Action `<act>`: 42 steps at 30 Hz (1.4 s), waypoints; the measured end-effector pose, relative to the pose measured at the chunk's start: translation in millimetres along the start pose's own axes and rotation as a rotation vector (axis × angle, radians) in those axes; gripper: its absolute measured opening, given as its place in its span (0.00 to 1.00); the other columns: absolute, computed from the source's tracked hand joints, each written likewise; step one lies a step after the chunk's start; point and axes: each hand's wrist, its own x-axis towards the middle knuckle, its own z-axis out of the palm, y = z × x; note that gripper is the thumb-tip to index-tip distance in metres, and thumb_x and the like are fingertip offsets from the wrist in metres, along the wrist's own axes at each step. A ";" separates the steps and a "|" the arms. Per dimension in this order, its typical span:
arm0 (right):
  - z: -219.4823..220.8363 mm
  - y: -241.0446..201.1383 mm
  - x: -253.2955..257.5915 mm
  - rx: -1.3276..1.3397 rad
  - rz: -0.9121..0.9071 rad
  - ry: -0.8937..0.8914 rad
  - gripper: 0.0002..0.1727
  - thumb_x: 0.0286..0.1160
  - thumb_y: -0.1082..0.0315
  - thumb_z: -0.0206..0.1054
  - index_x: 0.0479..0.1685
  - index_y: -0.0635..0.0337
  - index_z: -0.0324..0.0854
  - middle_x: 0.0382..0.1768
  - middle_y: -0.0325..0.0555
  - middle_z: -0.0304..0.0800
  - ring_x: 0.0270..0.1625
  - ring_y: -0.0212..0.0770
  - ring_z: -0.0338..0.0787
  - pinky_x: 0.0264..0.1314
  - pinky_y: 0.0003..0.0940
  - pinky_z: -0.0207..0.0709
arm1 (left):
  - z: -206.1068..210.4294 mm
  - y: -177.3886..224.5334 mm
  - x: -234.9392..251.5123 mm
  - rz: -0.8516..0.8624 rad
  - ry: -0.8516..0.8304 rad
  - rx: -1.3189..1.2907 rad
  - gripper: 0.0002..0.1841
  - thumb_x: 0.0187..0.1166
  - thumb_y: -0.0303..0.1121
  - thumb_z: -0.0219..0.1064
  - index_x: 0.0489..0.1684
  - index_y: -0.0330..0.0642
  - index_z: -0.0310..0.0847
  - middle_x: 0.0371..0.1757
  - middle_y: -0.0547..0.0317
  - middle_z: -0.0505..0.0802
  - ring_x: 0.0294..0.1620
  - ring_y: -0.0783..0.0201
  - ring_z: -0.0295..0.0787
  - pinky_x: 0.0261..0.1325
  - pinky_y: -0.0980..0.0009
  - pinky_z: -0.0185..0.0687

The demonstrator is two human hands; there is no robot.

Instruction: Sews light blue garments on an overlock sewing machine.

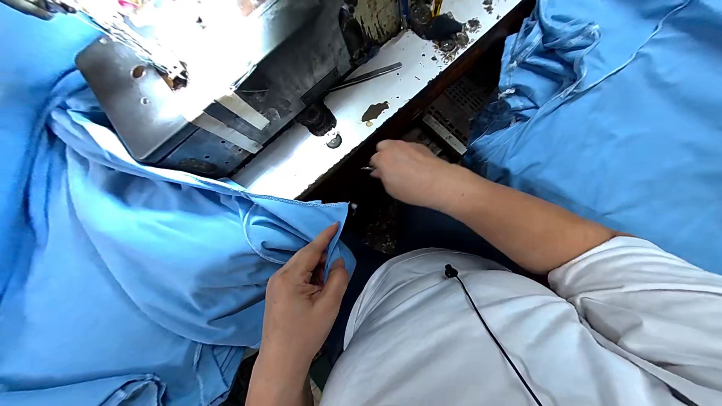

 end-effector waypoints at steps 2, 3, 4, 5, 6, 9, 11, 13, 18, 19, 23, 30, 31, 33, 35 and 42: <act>-6.7 9.7 -6.3 0.057 0.030 -0.047 0.19 0.91 0.58 0.57 0.61 0.64 0.85 0.57 0.56 0.86 0.62 0.55 0.88 0.64 0.54 0.82 | 0.2 1.8 -3.3 -0.016 0.060 -0.207 0.29 0.74 0.32 0.72 0.77 0.35 0.75 0.36 0.71 0.92 0.30 0.82 0.85 0.34 0.85 0.83; -5.1 11.6 -12.5 0.167 -0.043 -0.021 0.22 0.91 0.54 0.58 0.62 0.63 0.86 0.55 0.54 0.89 0.60 0.51 0.89 0.65 0.51 0.82 | 1.5 2.7 -3.2 -0.047 0.096 -0.349 0.32 0.72 0.30 0.76 0.78 0.34 0.71 0.36 0.69 0.94 0.32 0.78 0.90 0.38 0.82 0.88; 0.2 9.5 -18.7 0.335 -0.141 0.025 0.24 0.87 0.50 0.62 0.58 0.62 0.88 0.49 0.51 0.92 0.54 0.46 0.91 0.60 0.47 0.84 | 5.0 3.5 -1.2 -0.092 0.140 -0.493 0.32 0.68 0.27 0.79 0.74 0.37 0.73 0.36 0.69 0.95 0.34 0.75 0.93 0.42 0.78 0.92; 7.9 1.8 -23.4 0.541 -0.217 0.047 0.23 0.82 0.49 0.69 0.50 0.63 0.89 0.39 0.48 0.92 0.43 0.41 0.90 0.50 0.42 0.85 | 10.5 4.0 2.2 -0.141 0.183 -0.626 0.27 0.64 0.25 0.81 0.64 0.42 0.78 0.35 0.68 0.96 0.34 0.73 0.94 0.43 0.75 0.93; 16.9 -9.6 -26.8 0.744 -0.252 0.029 0.20 0.76 0.51 0.75 0.42 0.64 0.88 0.31 0.46 0.89 0.34 0.37 0.87 0.40 0.37 0.83 | 17.3 4.4 5.8 -0.174 0.214 -0.720 0.20 0.61 0.23 0.82 0.52 0.45 0.85 0.33 0.68 0.97 0.34 0.73 0.94 0.43 0.74 0.93; 38.3 -34.0 -25.4 0.948 -0.272 -0.005 0.20 0.64 0.53 0.83 0.34 0.62 0.86 0.25 0.39 0.86 0.30 0.28 0.85 0.35 0.28 0.80 | 35.7 0.4 12.4 -0.084 0.216 -0.724 0.08 0.63 0.26 0.82 0.33 0.51 0.93 0.31 0.74 0.95 0.33 0.80 0.90 0.41 0.80 0.88; 41.0 -35.9 -25.0 0.933 -0.298 0.042 0.18 0.64 0.55 0.84 0.35 0.61 0.88 0.25 0.38 0.89 0.30 0.26 0.87 0.34 0.25 0.82 | 35.3 -2.2 11.4 -0.034 0.162 -0.664 0.07 0.69 0.24 0.77 0.36 0.49 0.93 0.32 0.74 0.95 0.33 0.79 0.90 0.41 0.80 0.89; 38.3 -30.9 -27.0 0.894 -0.363 0.117 0.15 0.70 0.61 0.80 0.26 0.62 0.84 0.18 0.37 0.82 0.22 0.24 0.80 0.24 0.21 0.73 | 29.9 -1.8 7.4 -0.115 0.107 -0.738 0.05 0.76 0.24 0.72 0.40 0.44 0.93 0.33 0.66 0.97 0.33 0.72 0.94 0.41 0.73 0.94; 39.1 -5.0 -19.7 0.406 -0.494 0.443 0.06 0.65 0.75 0.71 0.24 0.63 0.82 0.24 0.46 0.82 0.29 0.39 0.84 0.30 0.34 0.78 | 10.5 2.9 -12.3 -0.192 0.176 -1.387 0.07 0.83 0.35 0.68 0.49 0.44 0.90 0.46 0.52 0.96 0.48 0.60 0.96 0.56 0.62 0.93; 43.3 0.8 -13.6 0.358 -0.423 0.453 0.04 0.62 0.76 0.73 0.27 0.64 0.82 0.26 0.50 0.84 0.31 0.44 0.87 0.34 0.41 0.82 | 2.9 4.2 -16.6 -0.147 0.201 -1.500 0.08 0.82 0.35 0.68 0.49 0.43 0.90 0.48 0.51 0.96 0.51 0.59 0.96 0.59 0.60 0.92; 41.0 -8.2 -2.4 0.931 -0.287 0.457 0.04 0.62 0.79 0.72 0.33 0.64 0.84 0.27 0.38 0.88 0.25 0.24 0.81 0.27 0.19 0.75 | -22.5 -14.2 -21.2 0.226 0.208 -0.847 0.07 0.88 0.39 0.63 0.51 0.53 0.86 0.45 0.72 0.93 0.47 0.79 0.89 0.52 0.82 0.85; 19.2 -16.8 -14.5 1.828 -0.357 -0.397 0.15 0.90 0.61 0.55 0.34 0.56 0.80 0.13 0.34 0.74 0.11 0.21 0.71 0.13 0.14 0.66 | -49.3 -14.9 -24.6 -0.091 0.457 -0.998 0.06 0.81 0.32 0.70 0.50 0.49 0.87 0.40 0.62 0.95 0.41 0.69 0.94 0.49 0.69 0.93; 18.4 -15.0 -15.4 1.778 -0.391 -0.422 0.17 0.91 0.59 0.53 0.33 0.56 0.78 0.15 0.34 0.74 0.12 0.21 0.70 0.14 0.14 0.65 | -52.8 -15.5 -28.5 -0.095 0.442 -1.038 0.07 0.80 0.32 0.70 0.51 0.49 0.88 0.41 0.60 0.95 0.42 0.69 0.95 0.51 0.69 0.93; 15.3 -15.7 -19.8 1.675 -0.450 -0.377 0.16 0.92 0.59 0.53 0.35 0.56 0.77 0.18 0.34 0.74 0.14 0.20 0.70 0.15 0.12 0.63 | -57.1 -18.0 -37.6 -0.037 0.395 -1.005 0.08 0.79 0.35 0.73 0.51 0.49 0.92 0.44 0.61 0.97 0.44 0.70 0.95 0.51 0.71 0.92; 9.5 -23.2 -25.2 1.592 -0.480 -0.253 0.11 0.91 0.64 0.56 0.40 0.57 0.78 0.18 0.34 0.74 0.13 0.20 0.67 0.14 0.12 0.60 | -61.4 -20.4 -43.2 0.071 0.306 -0.855 0.10 0.78 0.39 0.74 0.52 0.54 0.95 0.47 0.70 0.96 0.48 0.75 0.90 0.54 0.77 0.87; -9.6 -49.5 -30.2 1.187 -0.664 0.038 0.13 0.62 0.81 0.77 0.47 0.66 0.85 0.40 0.42 0.90 0.39 0.28 0.89 0.39 0.20 0.87 | -53.7 -24.5 -55.6 0.256 0.666 -0.113 0.10 0.77 0.33 0.76 0.53 0.49 0.94 0.43 0.75 0.93 0.46 0.81 0.87 0.54 0.83 0.83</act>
